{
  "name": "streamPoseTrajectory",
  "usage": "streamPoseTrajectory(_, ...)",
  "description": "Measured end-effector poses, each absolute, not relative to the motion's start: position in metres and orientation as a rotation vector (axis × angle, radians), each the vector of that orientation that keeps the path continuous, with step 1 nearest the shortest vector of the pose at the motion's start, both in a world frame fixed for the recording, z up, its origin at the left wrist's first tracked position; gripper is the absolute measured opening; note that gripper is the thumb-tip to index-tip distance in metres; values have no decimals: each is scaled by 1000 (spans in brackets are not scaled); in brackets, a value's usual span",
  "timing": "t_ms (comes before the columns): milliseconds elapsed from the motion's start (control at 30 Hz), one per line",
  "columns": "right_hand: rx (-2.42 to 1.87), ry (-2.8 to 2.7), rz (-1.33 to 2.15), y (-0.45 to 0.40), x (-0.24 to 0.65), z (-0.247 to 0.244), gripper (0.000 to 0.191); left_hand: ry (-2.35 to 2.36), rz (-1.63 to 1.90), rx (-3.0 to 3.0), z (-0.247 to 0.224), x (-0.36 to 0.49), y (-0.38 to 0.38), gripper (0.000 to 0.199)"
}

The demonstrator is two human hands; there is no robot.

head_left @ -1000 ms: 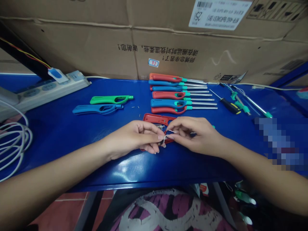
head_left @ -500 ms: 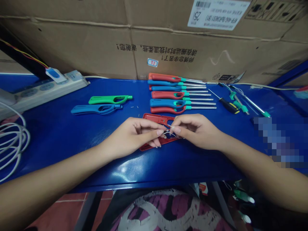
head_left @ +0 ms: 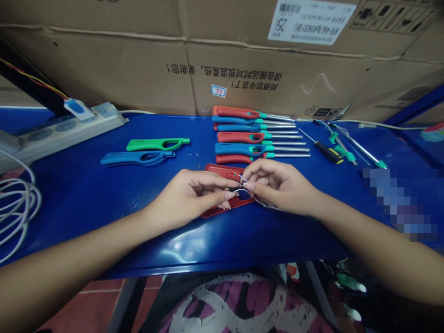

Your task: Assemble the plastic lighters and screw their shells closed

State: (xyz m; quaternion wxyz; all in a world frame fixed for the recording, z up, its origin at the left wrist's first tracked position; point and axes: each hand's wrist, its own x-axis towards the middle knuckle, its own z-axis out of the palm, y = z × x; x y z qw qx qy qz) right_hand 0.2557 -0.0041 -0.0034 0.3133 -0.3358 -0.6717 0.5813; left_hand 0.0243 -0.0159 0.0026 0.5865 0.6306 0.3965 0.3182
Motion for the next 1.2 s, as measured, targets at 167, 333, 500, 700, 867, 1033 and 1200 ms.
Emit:
streamPoseTrajectory(167, -892, -1734, 1568, -6, 256, -4, 18, 894, 782, 1457, 4, 25, -17, 21)
streamPoseTrajectory(333, -901, -1764, 1568, -8, 257, -2, 20, 934, 751, 1389, 5, 24, -17, 20)
streamPoseTrajectory(500, -910, -1827, 1482, -10, 258, -1, 18, 888, 768, 1300, 4, 24, -14, 19)
streamPoseTrajectory(700, -817, -1975, 1098, -11, 257, -2, 12, 852, 742, 1260, 2, 24, -12, 12)
streamPoseTrajectory(867, -816, -2014, 1054, -11, 258, -3, 12, 842, 766, 1226, 2, 25, -12, 13)
streamPoseTrajectory(1033, -750, -2059, 725, -10, 256, -1, 9, 830, 810, 1215, 4, 26, -13, 15)
streamPoseTrajectory(1200, -647, -2075, 488, -9, 254, -2, 16, 839, 810, 1219, 3, 27, -13, 14)
